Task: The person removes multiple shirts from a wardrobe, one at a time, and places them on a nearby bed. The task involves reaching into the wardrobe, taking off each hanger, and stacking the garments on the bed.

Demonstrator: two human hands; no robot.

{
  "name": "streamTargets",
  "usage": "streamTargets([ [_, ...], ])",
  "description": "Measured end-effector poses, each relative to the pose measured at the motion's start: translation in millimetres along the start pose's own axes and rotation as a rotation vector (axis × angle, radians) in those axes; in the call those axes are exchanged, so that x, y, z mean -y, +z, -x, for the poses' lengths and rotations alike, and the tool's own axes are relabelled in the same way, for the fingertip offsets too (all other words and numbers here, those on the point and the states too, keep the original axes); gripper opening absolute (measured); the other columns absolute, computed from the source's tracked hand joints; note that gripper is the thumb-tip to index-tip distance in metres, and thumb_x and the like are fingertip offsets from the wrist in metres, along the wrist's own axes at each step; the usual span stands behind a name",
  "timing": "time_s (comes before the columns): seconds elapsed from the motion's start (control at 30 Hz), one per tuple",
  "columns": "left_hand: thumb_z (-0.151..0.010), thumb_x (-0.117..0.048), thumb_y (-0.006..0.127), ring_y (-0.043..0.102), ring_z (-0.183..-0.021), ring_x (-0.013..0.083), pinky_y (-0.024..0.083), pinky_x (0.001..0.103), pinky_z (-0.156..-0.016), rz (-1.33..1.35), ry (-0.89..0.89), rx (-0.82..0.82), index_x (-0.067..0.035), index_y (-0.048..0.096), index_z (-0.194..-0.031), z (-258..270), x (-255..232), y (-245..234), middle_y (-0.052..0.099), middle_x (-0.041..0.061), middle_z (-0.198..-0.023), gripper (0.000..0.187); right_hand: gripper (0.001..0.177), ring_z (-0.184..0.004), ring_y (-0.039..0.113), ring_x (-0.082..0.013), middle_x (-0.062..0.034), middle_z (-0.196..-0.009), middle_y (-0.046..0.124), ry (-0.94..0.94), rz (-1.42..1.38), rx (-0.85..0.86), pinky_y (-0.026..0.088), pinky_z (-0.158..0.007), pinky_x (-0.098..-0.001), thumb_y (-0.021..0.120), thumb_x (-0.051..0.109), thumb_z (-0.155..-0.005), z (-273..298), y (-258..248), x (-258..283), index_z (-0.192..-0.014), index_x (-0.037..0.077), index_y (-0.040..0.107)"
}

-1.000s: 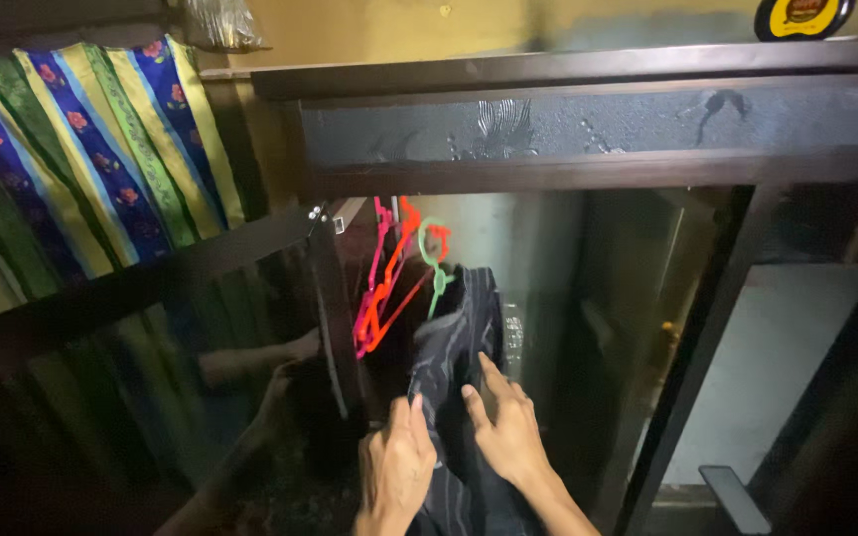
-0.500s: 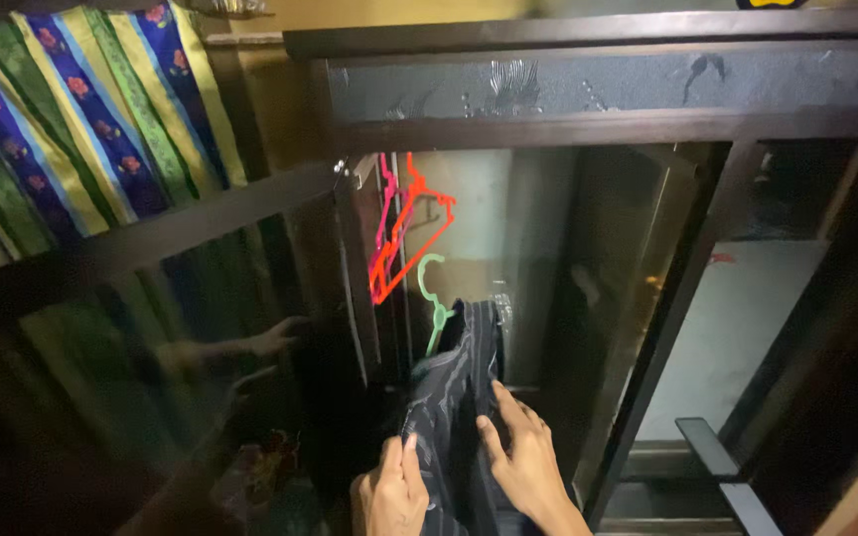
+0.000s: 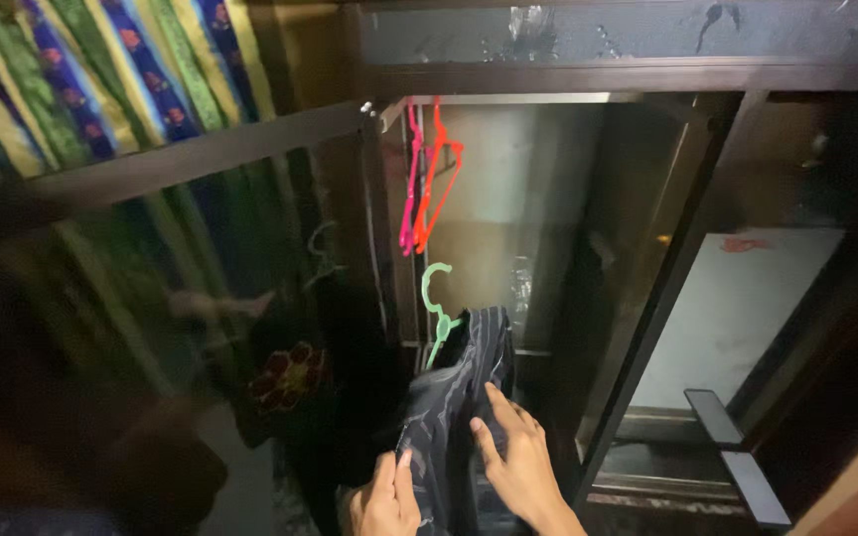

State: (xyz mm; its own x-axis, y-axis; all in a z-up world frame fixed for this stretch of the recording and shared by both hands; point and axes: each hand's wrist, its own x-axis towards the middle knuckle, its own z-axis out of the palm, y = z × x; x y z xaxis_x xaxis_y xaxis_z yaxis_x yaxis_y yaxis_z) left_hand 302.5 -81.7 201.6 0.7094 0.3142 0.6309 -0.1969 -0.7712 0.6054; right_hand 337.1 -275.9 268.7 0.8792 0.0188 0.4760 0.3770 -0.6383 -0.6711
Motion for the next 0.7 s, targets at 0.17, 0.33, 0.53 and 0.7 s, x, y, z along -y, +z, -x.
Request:
streamTargets([
  [0.17,-0.091,-0.029,0.067,0.066,-0.041,0.0332,0.048,0.046,-0.04,0.084,-0.109,-0.088,-0.013,0.07,-0.082,46,4,-14,0.063,0.015,-0.048,0.019,0.054,-0.128,0.058,-0.0405,-0.0226,-0.135,0.065,-0.021,-0.031,0.052,0.043,-0.109,-0.0452,0.066,0.03,-0.092,33,-5,8,-0.14,0.006,0.057],
  [0.33,-0.091,-0.03,0.068,0.068,-0.045,0.0344,0.049,0.047,-0.042,0.016,-0.255,-0.054,-0.012,0.071,-0.086,93,4,-51,0.065,0.016,-0.052,0.019,0.057,-0.129,0.054,-0.0404,-0.0211,-0.138,0.063,-0.029,-0.008,0.142,0.037,-0.109,-0.0473,0.064,0.031,-0.094,76,-2,24,-0.143,0.006,0.053],
  [0.53,-0.086,-0.032,0.074,0.068,-0.042,0.0314,0.052,0.044,-0.045,-0.016,-0.248,-0.15,-0.012,0.077,-0.092,148,17,-97,0.067,0.015,-0.053,0.021,0.057,-0.131,0.056,-0.0371,-0.0199,-0.138,0.063,-0.023,-0.061,0.218,0.038,-0.111,-0.0455,0.064,0.032,-0.093,122,0,57,-0.144,0.008,0.054],
  [0.7,-0.078,-0.026,0.08,0.066,-0.047,0.0339,0.052,0.045,-0.053,-0.112,-0.368,-0.204,-0.007,0.082,-0.089,193,26,-129,0.073,0.017,-0.061,0.022,0.058,-0.132,0.054,-0.0366,-0.0184,-0.139,0.062,-0.02,-0.078,0.258,0.037,-0.112,-0.0458,0.065,0.031,-0.092,165,7,80,-0.144,0.007,0.054],
])
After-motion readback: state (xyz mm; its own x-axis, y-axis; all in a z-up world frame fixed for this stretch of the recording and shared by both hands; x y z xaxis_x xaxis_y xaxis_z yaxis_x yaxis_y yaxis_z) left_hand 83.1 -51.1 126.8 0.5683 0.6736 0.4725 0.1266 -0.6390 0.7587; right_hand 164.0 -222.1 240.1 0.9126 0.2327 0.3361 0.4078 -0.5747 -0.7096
